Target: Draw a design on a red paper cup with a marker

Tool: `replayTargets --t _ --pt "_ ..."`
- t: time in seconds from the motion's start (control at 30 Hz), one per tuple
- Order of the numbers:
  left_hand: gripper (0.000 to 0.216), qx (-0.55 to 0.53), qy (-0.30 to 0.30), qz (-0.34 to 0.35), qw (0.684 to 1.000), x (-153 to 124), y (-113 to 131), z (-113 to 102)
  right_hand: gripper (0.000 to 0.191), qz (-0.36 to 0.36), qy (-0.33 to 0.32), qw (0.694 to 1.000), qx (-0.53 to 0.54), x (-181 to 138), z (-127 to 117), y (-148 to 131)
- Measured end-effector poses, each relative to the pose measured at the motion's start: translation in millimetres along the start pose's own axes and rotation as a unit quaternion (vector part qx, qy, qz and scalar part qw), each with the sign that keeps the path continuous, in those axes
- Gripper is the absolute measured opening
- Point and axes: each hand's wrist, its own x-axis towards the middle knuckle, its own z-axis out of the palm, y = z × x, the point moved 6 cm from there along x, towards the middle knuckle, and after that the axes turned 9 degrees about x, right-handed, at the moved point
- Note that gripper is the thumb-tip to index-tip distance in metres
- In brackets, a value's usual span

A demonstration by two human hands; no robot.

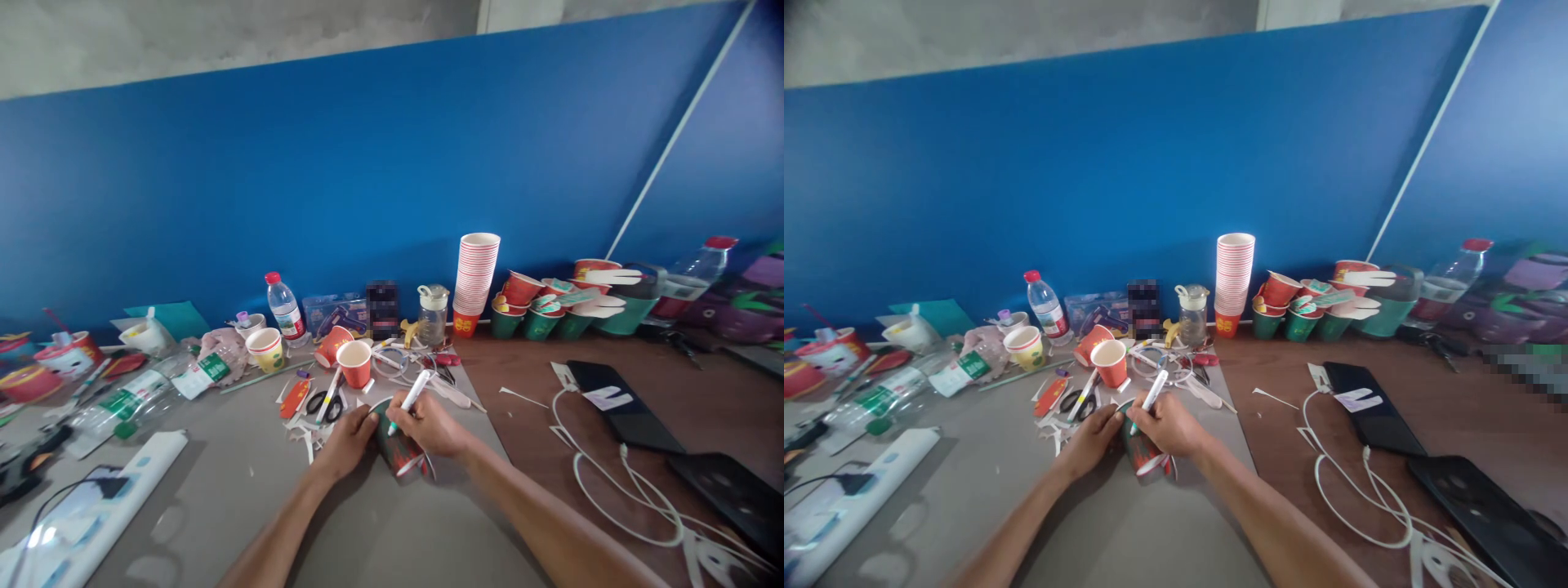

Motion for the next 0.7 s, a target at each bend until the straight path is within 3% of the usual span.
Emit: replayTargets --t 0.1,0.27,0.4,0.53,0.7 --pt "0.034 -0.003 -0.001 0.003 1.000 0.3 -0.7 0.7 0.022 0.007 -0.024 1.000 0.001 0.0 2.8 0.1" --pt "0.034 -0.011 -0.006 -0.002 1.000 0.8 -2.4 2.1 0.021 -0.007 0.012 1.000 -0.007 0.3 -2.6 -2.6" --pt "0.034 -0.018 -0.006 -0.003 1.000 0.8 -3.5 2.8 0.022 -0.003 -0.028 0.999 -0.025 0.0 1.7 -2.8" --pt "0.033 -0.015 -0.007 -0.004 1.000 0.4 -2.9 2.8 0.020 -0.011 0.000 0.999 -0.033 -0.2 -1.5 -6.5" --pt "0.033 -0.017 -0.005 -0.007 1.000 -0.4 -1.1 1.3 0.021 -0.005 -0.025 0.999 -0.044 -0.8 1.4 -9.1"
